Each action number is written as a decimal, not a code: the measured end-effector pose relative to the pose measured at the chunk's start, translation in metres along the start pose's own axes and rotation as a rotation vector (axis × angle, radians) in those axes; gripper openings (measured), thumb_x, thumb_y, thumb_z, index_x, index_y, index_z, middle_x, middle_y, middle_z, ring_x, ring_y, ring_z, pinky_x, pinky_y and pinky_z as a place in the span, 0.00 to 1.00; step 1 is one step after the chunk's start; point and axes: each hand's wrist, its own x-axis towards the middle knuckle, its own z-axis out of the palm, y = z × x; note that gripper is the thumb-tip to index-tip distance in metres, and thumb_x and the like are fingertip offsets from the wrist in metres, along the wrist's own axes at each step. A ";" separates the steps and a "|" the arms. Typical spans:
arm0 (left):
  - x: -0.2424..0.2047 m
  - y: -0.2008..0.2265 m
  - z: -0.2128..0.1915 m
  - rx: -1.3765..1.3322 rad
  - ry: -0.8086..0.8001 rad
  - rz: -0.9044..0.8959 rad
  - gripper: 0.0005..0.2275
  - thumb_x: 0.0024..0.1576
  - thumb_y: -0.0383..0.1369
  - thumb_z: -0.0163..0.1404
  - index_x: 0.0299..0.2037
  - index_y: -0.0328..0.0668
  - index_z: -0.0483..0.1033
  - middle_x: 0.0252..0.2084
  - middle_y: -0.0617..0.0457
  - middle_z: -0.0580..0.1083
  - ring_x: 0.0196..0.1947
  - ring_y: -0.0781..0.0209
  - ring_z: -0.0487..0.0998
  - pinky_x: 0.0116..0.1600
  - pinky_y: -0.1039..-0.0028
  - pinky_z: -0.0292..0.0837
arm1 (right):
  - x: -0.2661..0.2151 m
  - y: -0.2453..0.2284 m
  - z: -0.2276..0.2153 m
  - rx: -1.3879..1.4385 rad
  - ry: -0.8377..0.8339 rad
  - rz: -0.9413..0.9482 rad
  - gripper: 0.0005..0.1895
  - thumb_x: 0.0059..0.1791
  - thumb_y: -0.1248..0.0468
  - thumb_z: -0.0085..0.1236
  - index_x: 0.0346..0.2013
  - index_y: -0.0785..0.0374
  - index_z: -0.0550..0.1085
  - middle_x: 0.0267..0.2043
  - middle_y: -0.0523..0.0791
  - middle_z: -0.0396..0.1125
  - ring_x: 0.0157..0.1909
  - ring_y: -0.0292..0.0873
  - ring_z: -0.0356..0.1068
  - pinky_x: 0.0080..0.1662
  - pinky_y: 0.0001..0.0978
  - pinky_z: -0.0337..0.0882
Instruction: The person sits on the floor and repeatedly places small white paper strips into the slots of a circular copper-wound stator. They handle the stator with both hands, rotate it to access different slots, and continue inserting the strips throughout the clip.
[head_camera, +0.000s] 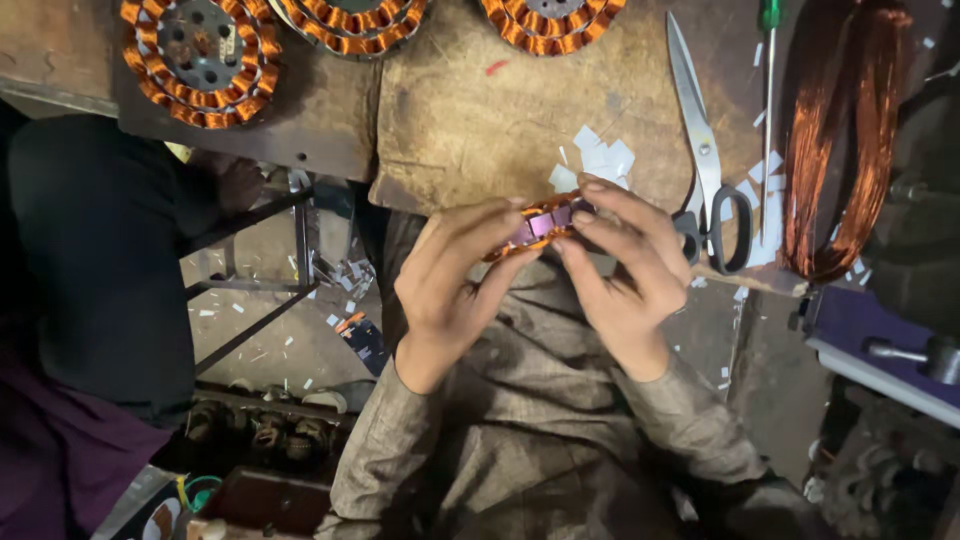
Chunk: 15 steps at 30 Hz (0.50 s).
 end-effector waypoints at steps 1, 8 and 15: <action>0.002 -0.001 0.002 0.009 0.011 0.047 0.15 0.55 0.22 0.67 0.50 0.36 0.77 0.55 0.45 0.76 0.53 0.48 0.81 0.55 0.67 0.79 | 0.000 -0.001 0.003 0.002 0.023 -0.037 0.13 0.48 0.75 0.71 0.44 0.73 0.77 0.55 0.55 0.70 0.61 0.55 0.74 0.61 0.42 0.78; 0.002 -0.002 -0.002 0.047 0.006 0.112 0.11 0.54 0.20 0.64 0.44 0.43 0.79 0.56 0.45 0.75 0.54 0.48 0.79 0.55 0.67 0.76 | 0.007 -0.010 0.007 0.040 0.005 -0.075 0.10 0.49 0.76 0.69 0.41 0.71 0.76 0.53 0.52 0.71 0.58 0.55 0.74 0.60 0.43 0.77; 0.000 -0.008 -0.003 0.005 0.001 0.097 0.13 0.52 0.19 0.63 0.44 0.43 0.80 0.55 0.45 0.75 0.51 0.49 0.79 0.54 0.67 0.75 | 0.019 0.003 0.009 0.182 -0.086 -0.124 0.07 0.47 0.78 0.66 0.37 0.71 0.77 0.46 0.52 0.73 0.55 0.55 0.76 0.55 0.43 0.78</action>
